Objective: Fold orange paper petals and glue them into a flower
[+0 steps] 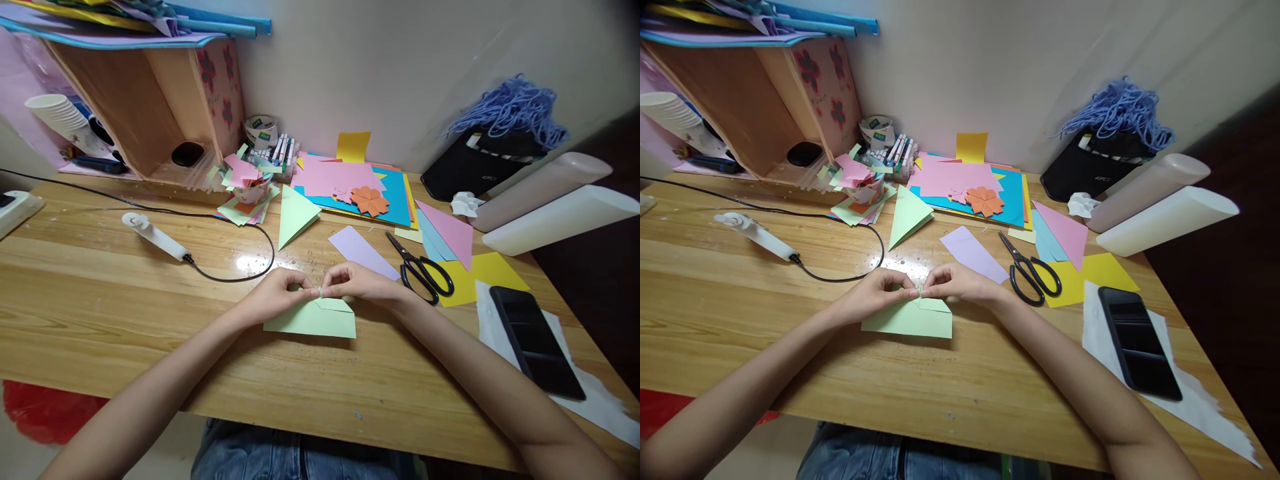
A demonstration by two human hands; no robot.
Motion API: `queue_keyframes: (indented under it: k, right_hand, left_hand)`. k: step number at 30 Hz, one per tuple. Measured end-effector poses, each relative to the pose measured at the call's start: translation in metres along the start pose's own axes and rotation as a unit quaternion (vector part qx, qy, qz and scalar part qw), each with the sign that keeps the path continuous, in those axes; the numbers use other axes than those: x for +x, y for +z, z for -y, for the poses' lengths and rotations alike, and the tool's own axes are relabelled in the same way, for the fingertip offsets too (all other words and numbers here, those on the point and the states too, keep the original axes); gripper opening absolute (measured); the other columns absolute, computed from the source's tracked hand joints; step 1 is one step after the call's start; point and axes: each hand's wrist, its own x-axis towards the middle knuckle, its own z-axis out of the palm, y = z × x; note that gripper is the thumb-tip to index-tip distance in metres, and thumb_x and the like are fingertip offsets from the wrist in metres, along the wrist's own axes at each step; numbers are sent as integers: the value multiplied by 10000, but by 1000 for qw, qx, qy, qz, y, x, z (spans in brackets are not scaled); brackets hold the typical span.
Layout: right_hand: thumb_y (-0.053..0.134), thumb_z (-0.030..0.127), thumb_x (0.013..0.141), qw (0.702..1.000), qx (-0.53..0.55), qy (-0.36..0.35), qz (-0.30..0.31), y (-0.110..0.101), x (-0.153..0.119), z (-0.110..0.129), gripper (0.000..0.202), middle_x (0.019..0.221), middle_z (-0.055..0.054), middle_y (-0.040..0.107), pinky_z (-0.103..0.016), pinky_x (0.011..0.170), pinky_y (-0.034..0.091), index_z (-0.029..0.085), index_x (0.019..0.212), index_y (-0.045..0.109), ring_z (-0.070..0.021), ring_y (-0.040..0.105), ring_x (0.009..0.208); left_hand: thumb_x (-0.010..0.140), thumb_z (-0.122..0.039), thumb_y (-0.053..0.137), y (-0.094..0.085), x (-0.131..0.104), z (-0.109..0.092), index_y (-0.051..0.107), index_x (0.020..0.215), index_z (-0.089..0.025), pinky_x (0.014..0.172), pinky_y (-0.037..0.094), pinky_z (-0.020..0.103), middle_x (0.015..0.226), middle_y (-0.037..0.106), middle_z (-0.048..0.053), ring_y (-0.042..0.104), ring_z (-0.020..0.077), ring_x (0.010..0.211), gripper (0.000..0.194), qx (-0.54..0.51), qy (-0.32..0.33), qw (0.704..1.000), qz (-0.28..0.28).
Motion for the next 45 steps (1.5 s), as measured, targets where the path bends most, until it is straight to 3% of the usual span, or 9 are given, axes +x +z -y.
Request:
queue_keyframes:
  k: [12,23,29,45]
  right_hand:
    - [672,380,686,997,8,-37,-63,8,0,-1,263,631,29,506,-218,555,321,132,690,586,-83,451,601]
    - [661,380,702,999,43,0,-5,-3,-2,-2,254,634,27,521,-221,557,316,133,752,625,-74,431,575]
    - [650,377,703,1000,11,7,25,-2,-2,2,246,609,25,512,-224,545,311,131,724,647,-75,422,567]
    - [641,313,670,998,-32,-27,-56,14,0,-1,184,574,28,509,-214,501,333,141,643,582,-78,438,530]
  left_hand:
    - [767,-427,517,-4,3,4,649,701,-150,597,357,218,697,621,6,506,121,666,314,-19,5,1000,1]
    - [752,-445,529,-7,2,0,661,716,-157,568,369,215,727,652,20,525,122,649,319,-11,0,1000,-15]
    - [748,-417,541,-6,2,0,671,691,-163,557,361,217,670,643,7,516,115,613,291,8,13,1000,-9]
    - [701,-463,573,-8,5,4,656,679,-159,576,359,223,689,634,15,511,129,641,317,-20,-28,999,22]
